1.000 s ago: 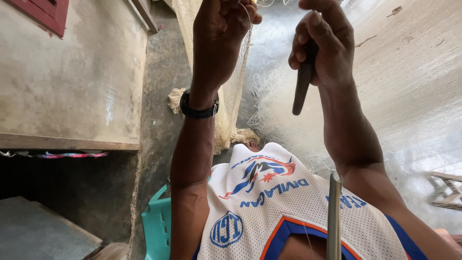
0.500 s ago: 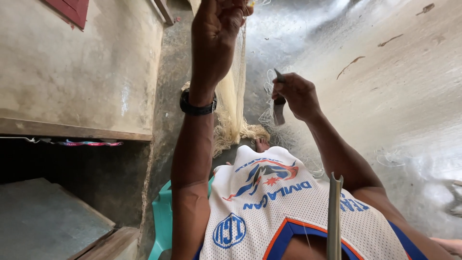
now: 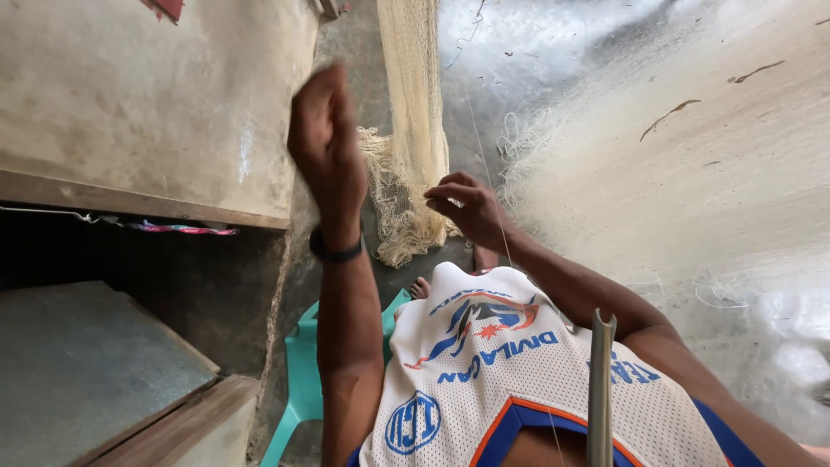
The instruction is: A person is using a small metal tool to weave and repair a fine-mesh fishing net while sitting down.
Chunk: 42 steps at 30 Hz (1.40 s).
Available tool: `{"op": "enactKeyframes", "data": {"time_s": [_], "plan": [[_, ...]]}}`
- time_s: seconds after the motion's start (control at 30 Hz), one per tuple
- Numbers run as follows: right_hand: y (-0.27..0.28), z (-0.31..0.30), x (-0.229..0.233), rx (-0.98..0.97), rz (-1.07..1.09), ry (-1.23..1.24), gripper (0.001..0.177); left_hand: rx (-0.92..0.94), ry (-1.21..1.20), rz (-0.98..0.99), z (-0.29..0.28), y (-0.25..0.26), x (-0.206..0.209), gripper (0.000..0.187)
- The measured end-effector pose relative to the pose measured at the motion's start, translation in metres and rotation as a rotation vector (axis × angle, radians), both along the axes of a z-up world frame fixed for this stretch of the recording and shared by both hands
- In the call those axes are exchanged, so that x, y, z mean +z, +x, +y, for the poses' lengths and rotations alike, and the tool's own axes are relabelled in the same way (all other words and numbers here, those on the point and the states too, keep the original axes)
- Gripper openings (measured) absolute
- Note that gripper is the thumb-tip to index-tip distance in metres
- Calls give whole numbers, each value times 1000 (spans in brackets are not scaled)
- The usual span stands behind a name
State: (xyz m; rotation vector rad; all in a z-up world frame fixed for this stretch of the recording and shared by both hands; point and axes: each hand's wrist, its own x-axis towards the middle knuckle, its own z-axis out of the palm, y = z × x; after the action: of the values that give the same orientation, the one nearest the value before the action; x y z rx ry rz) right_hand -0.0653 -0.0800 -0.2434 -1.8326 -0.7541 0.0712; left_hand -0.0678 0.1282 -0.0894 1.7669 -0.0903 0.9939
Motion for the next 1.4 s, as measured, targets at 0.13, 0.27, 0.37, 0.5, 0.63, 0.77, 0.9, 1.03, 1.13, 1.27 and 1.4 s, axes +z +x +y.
{"op": "enactKeyframes", "data": {"time_s": [0.13, 0.27, 0.37, 0.5, 0.63, 0.77, 0.9, 1.03, 1.13, 1.27, 1.4], "plan": [[-12, 32, 19, -68, 187, 89, 14, 191, -174, 293, 18, -88, -82, 29], [-22, 59, 23, 57, 246, 142, 15, 54, -405, 688, 11, -166, -163, 56], [-41, 80, 17, 150, 302, 94, 14, -78, -466, 812, 0, -193, -159, 68], [-58, 95, 9, 250, 375, -33, 12, -55, -310, 819, -18, -213, -177, 46], [-12, 86, 27, -79, 1362, 501, 36, -10, -400, 712, -8, -232, -228, 30], [101, -136, 153, -205, 1256, 178, 50, 509, -682, 742, 20, -272, -336, 29], [-26, -98, 253, 232, 618, -157, 41, 842, -769, 1212, 34, -333, -401, 44], [-61, -25, 312, 323, -974, -246, 30, 871, -682, 1516, 35, -385, -431, 52], [-56, -2, 299, 872, -1107, 187, 26, 964, -724, 1551, 24, -414, -446, 41], [-77, 12, 287, 579, -740, -23, 7, 1028, -827, 1479, 15, -428, -468, 44], [-57, 24, 259, 546, -677, -49, 20, 1099, -902, 1518, 3, -442, -503, 50]]}}
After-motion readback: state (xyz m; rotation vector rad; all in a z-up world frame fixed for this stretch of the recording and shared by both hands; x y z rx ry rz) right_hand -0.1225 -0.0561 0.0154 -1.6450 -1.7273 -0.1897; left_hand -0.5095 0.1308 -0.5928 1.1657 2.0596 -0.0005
